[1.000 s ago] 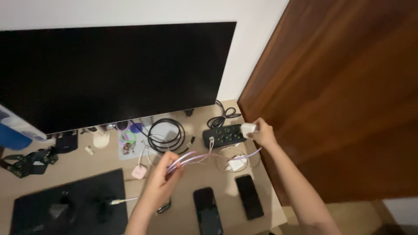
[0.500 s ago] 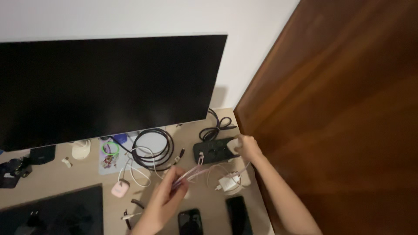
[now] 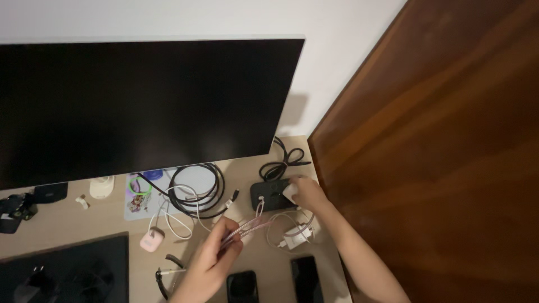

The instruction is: The person connects a smartwatch, earbuds, and two smartphones to a power strip using their respective charging cables. They plug the power strip into the wall, then connect each device one by one, ensuring each is properly attached to its charger.

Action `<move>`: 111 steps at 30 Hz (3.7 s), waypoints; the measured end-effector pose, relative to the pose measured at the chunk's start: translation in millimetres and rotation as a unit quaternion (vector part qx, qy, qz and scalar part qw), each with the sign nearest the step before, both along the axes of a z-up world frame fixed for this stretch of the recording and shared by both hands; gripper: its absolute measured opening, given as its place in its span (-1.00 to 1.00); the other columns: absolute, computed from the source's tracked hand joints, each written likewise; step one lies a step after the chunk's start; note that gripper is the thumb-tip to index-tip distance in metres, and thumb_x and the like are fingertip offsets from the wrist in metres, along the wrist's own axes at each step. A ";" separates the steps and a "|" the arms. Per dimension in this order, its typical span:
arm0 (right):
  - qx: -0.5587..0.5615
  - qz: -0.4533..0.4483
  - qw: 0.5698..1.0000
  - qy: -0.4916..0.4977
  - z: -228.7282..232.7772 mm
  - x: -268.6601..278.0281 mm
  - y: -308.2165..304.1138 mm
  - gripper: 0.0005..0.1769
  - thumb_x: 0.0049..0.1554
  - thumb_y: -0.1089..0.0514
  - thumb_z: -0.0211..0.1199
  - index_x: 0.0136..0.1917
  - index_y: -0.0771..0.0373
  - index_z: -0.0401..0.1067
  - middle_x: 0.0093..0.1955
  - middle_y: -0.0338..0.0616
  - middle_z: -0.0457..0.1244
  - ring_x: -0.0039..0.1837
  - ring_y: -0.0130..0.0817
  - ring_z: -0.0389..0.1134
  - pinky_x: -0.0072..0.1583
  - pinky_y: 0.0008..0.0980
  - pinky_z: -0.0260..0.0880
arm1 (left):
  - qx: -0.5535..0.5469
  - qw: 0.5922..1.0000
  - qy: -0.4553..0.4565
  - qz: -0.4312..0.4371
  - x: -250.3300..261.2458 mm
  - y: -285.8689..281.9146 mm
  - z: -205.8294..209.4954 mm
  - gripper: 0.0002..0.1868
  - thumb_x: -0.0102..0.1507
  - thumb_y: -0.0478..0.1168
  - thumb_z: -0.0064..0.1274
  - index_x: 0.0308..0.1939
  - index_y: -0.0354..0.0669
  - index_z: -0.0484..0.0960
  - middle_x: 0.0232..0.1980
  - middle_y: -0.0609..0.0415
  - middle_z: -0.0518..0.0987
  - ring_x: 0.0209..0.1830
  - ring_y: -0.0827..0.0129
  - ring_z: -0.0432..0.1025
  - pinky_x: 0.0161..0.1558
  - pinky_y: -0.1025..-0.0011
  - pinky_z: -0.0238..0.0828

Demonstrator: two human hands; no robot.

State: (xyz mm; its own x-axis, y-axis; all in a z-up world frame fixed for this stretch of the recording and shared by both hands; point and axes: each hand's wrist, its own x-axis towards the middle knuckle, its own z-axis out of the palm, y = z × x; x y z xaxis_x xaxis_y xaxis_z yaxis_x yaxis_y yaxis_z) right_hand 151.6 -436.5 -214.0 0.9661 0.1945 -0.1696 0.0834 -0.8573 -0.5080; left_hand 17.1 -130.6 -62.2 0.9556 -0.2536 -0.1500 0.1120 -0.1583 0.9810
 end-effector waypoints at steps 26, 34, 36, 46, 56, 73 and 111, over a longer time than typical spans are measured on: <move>-0.049 0.002 0.999 0.007 -27.4 -3.2 13.0 -0.48 -0.10 0.41 0.35 0.18 0.24 0.51 0.14 0.18 0.33 0.19 0.15 0.37 0.20 -0.07 0.40 | -0.043 0.997 0.054 -0.018 8.1 -1.1 -51.9 -0.87 0.27 -0.47 -0.07 -0.16 -0.20 0.39 -0.30 0.14 0.32 -0.28 0.54 0.23 -0.20 0.56 0.19; -0.051 -0.006 0.999 0.003 -6.3 -5.0 19.2 -0.46 -0.06 0.26 0.44 0.23 0.17 0.48 0.17 0.10 0.34 0.18 0.09 0.39 0.16 -0.08 0.42 | -0.018 1.000 -0.011 -0.006 3.6 -4.4 -41.0 -0.87 0.29 -0.43 -0.03 -0.13 -0.19 0.40 -0.28 0.17 0.39 -0.25 0.57 0.29 -0.17 0.59 0.24; 0.061 -0.026 0.995 -0.074 10.2 -11.1 13.0 -0.47 -0.09 0.20 0.50 0.18 0.22 0.49 0.19 0.08 0.34 0.15 0.10 0.38 0.11 -0.07 0.41 | -0.065 0.996 -0.049 -0.021 0.2 -2.7 -38.9 -0.86 0.30 -0.43 -0.07 -0.08 -0.21 0.40 -0.22 0.16 0.38 -0.19 0.55 0.30 -0.09 0.58 0.24; 0.367 -0.220 0.899 -0.090 13.3 -174.2 44.9 -0.84 0.27 0.23 0.21 0.08 0.26 0.57 -0.13 -0.15 0.40 -0.06 -0.53 0.38 -0.02 -0.52 0.39 | -0.229 0.972 0.041 -0.017 -0.5 -8.0 -59.1 -0.77 0.48 -0.18 -0.22 -0.09 -0.28 0.47 -0.31 0.10 0.46 -0.31 0.46 0.36 -0.19 0.49 0.31; 0.342 -0.088 0.935 0.039 68.2 -218.6 153.8 -0.79 0.19 0.21 0.21 0.10 0.29 0.45 -0.23 -0.25 0.29 -0.24 -0.55 0.27 -0.20 -0.52 0.29 | -0.342 0.938 0.065 -0.003 14.4 -26.3 -44.8 -0.77 0.43 -0.16 -0.18 0.03 -0.24 0.46 -0.16 0.03 0.56 -0.14 0.35 0.47 0.00 0.35 0.39; 0.643 -0.137 0.754 0.011 109.0 -213.3 189.1 -0.66 0.31 0.00 0.08 0.01 0.36 0.40 -0.23 -0.06 0.35 -0.23 -0.26 0.42 -0.13 -0.24 0.49 | -0.294 0.891 -0.150 0.310 -81.8 57.2 -49.4 -0.70 0.37 -0.33 -0.16 0.18 -0.28 0.40 0.06 -0.10 0.49 0.06 0.29 0.40 0.22 0.30 0.29; -0.021 -0.288 0.952 0.099 -18.0 -286.0 173.5 0.21 -0.30 -0.16 0.65 0.32 0.44 0.00 0.34 0.32 0.10 0.25 0.20 0.34 0.21 -0.08 0.45 | -0.350 0.921 0.012 0.171 -76.4 99.2 -17.3 -0.78 0.45 -0.12 -0.23 -0.09 -0.19 0.42 -0.57 0.25 0.14 -0.72 0.62 -0.06 -0.69 0.53 -0.22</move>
